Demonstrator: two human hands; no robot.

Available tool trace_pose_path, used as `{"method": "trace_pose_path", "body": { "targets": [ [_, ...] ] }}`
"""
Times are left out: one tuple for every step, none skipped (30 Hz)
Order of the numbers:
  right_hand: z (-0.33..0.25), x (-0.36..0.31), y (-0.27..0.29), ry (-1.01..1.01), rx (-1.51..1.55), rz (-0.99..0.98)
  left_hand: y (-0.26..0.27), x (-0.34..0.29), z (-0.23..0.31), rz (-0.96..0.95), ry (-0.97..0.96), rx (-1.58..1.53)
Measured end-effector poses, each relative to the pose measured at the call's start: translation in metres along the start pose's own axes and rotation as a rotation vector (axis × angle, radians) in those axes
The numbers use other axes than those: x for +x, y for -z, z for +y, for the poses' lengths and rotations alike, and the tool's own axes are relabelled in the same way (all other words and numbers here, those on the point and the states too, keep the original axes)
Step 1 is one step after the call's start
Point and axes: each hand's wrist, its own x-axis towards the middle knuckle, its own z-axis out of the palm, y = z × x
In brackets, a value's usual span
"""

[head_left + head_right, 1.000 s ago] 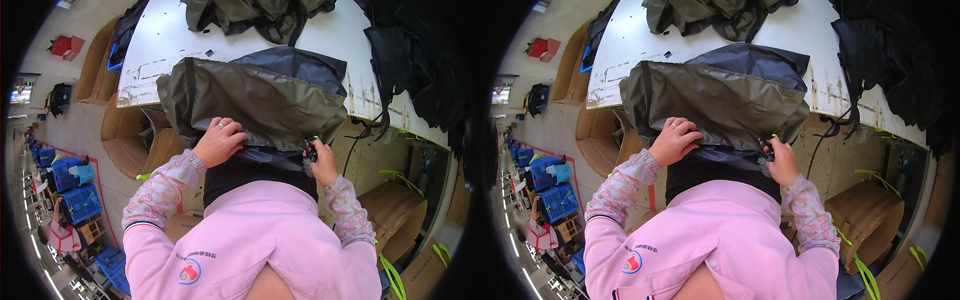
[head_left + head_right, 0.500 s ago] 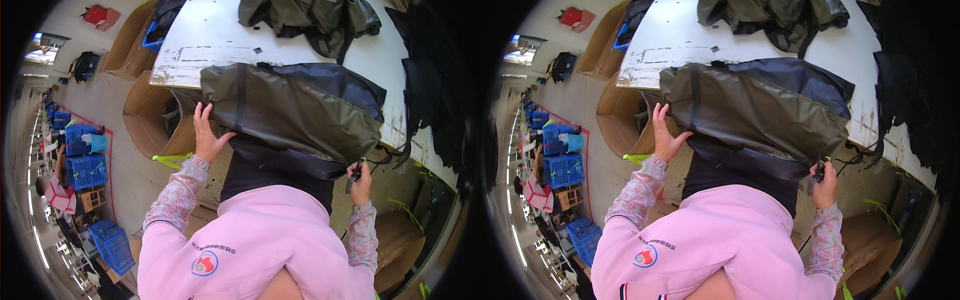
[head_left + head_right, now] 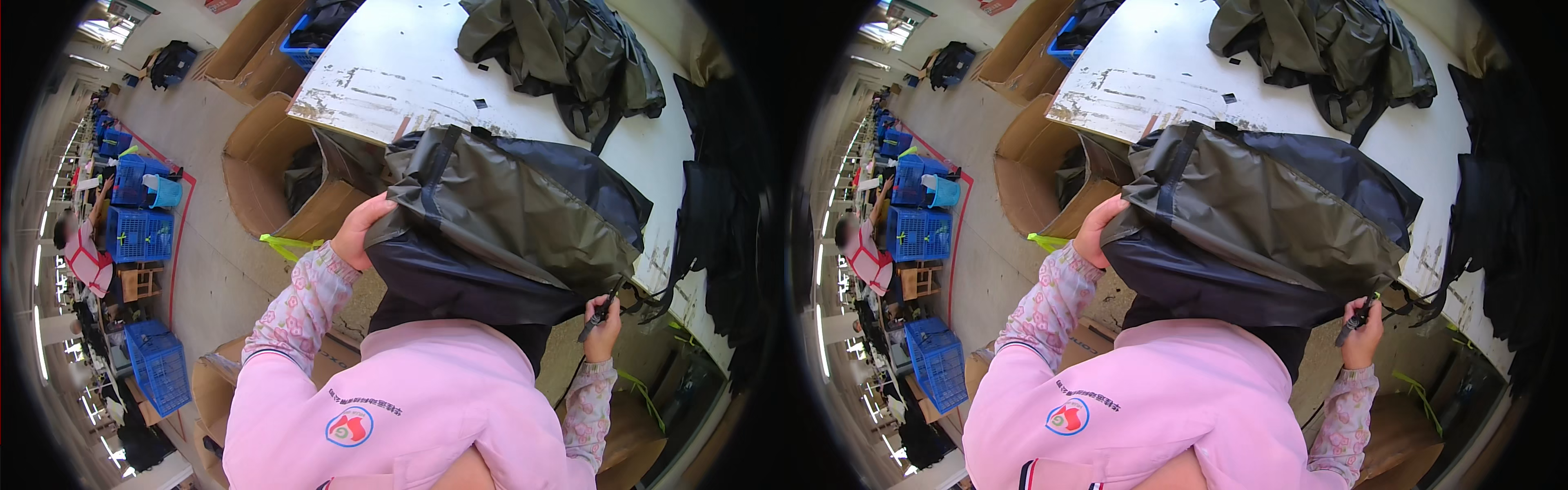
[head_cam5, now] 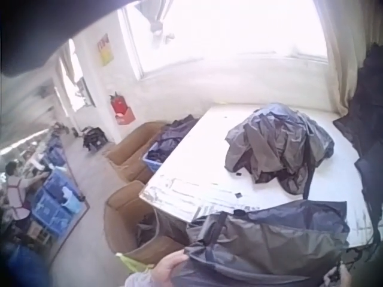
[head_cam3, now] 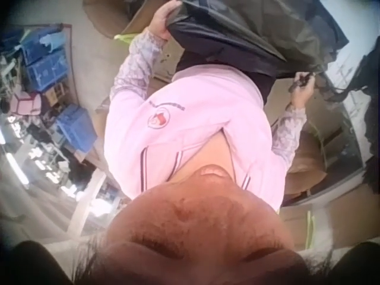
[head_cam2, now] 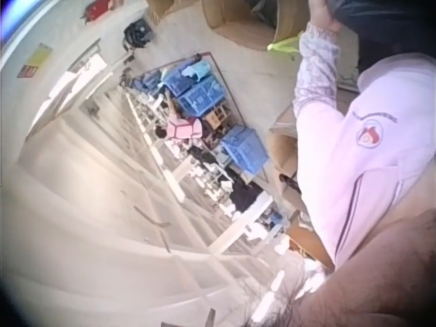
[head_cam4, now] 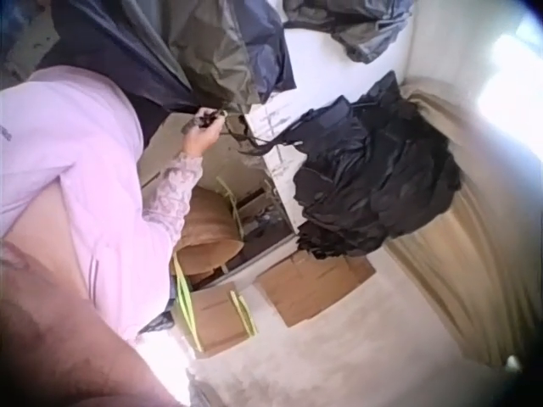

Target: Inspecting and trimming threads or excess material from dark-colored textile bags or liners at a factory workstation.

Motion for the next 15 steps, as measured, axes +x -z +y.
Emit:
{"method": "trace_pose_path", "body": {
  "targets": [
    [0.000, 0.002, 0.002, 0.004, 0.029, 0.017, -0.002, 0.000, 0.006, -0.007, -0.002, 0.002],
    [0.000, 0.005, 0.004, 0.008, 0.047, 0.024, -0.002, 0.001, 0.011, -0.031, 0.050, 0.044],
    [0.001, 0.007, 0.008, 0.040, -0.004, 0.004, -0.002, 0.001, 0.013, 0.011, 0.099, 0.115],
    [0.001, 0.008, 0.010, 0.051, 0.013, 0.012, -0.001, 0.001, 0.014, -0.057, 0.102, 0.086],
    [0.001, 0.010, 0.011, 0.008, 0.069, 0.022, 0.001, 0.002, 0.012, 0.028, 0.074, 0.193],
    [0.001, 0.011, 0.012, -0.037, 0.093, 0.027, 0.003, 0.002, 0.009, 0.146, 0.050, 0.308],
    [0.000, 0.010, 0.013, -0.034, 0.138, 0.038, 0.005, 0.002, 0.006, 0.110, 0.047, 0.297],
    [-0.001, 0.010, 0.013, -0.034, 0.135, 0.039, 0.007, 0.003, 0.002, 0.129, 0.022, 0.236],
    [-0.002, 0.010, 0.013, -0.039, 0.093, 0.025, 0.009, 0.003, -0.001, 0.099, -0.033, 0.177],
    [-0.004, 0.010, 0.013, -0.030, 0.048, 0.001, 0.010, 0.003, -0.002, 0.146, -0.004, 0.175],
    [-0.005, 0.010, 0.012, -0.041, 0.051, 0.011, 0.012, 0.003, -0.004, 0.106, 0.094, 0.028],
    [-0.007, 0.011, 0.010, -0.014, 0.042, 0.014, 0.013, 0.002, -0.005, 0.147, 0.189, -0.088],
    [-0.008, 0.011, 0.009, 0.000, 0.035, 0.002, 0.014, 0.002, -0.005, 0.065, 0.190, -0.120],
    [-0.009, 0.011, 0.009, 0.014, 0.033, 0.016, 0.014, 0.001, -0.006, 0.016, 0.218, -0.147],
    [-0.010, 0.011, 0.008, 0.024, 0.022, 0.016, 0.014, 0.000, -0.005, -0.034, 0.237, -0.167]
  ]
}}
